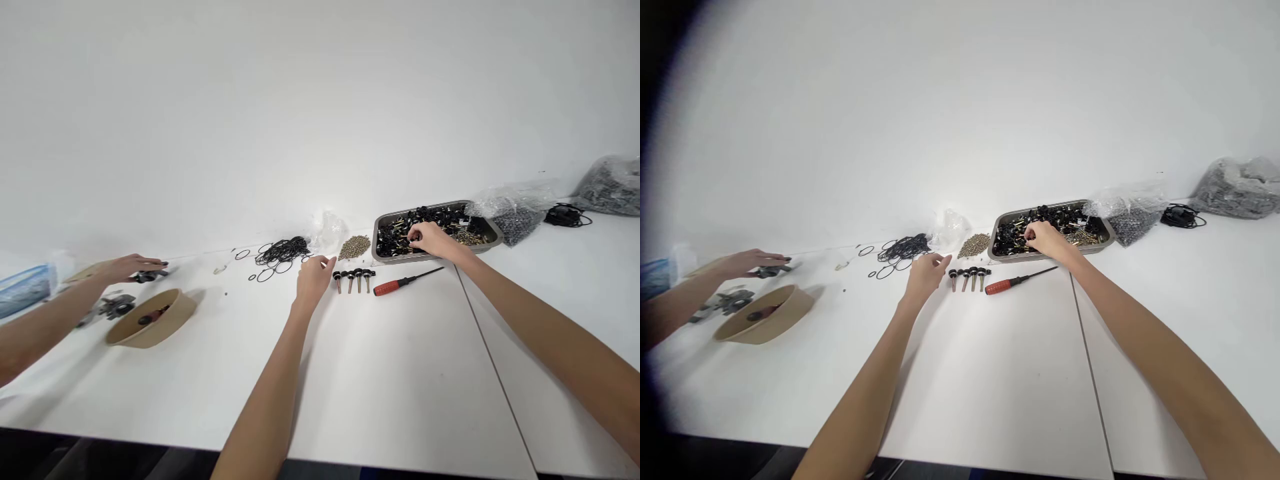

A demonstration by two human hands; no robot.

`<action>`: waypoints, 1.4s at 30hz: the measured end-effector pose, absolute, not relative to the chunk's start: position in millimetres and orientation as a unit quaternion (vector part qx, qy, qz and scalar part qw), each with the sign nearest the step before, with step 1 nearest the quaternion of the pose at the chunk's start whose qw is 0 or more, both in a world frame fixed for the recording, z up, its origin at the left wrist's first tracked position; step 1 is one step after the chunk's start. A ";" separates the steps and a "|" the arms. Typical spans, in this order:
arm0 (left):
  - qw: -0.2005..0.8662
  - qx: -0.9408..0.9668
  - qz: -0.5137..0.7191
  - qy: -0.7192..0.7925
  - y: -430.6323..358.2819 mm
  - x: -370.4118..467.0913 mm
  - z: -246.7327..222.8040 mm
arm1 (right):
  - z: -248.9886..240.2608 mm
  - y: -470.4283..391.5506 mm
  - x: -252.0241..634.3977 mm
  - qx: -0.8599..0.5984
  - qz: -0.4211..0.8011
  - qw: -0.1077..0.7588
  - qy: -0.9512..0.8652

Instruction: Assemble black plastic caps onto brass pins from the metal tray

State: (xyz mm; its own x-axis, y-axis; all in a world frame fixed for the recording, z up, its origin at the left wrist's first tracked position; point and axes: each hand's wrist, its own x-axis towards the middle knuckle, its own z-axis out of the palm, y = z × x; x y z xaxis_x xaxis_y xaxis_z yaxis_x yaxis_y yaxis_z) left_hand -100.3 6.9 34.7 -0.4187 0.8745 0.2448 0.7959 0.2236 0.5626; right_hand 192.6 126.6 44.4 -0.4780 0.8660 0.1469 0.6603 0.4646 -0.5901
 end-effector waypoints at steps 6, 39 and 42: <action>0.018 0.613 0.375 0.695 4.4 -75.3 40.4 | 62.9 120.1 190.1 -0.448 0.252 0.277 -0.812; 0.088 0.725 0.445 0.519 1.0 -44.5 23.1 | 40.9 140.0 217.9 -0.472 0.149 0.177 -0.851; 0.082 0.731 0.438 0.517 0.1 -44.3 22.4 | 44.9 133.5 209.6 -0.464 0.110 0.213 -0.853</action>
State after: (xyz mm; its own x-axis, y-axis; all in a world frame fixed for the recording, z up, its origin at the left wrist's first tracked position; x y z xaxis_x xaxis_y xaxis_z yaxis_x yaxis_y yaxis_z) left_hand -44.3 0.1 22.4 0.0821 0.8272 0.5559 0.6833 -0.4527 0.5728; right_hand 209.6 133.5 44.9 -0.4784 0.8383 0.2614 0.7445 0.5451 -0.3854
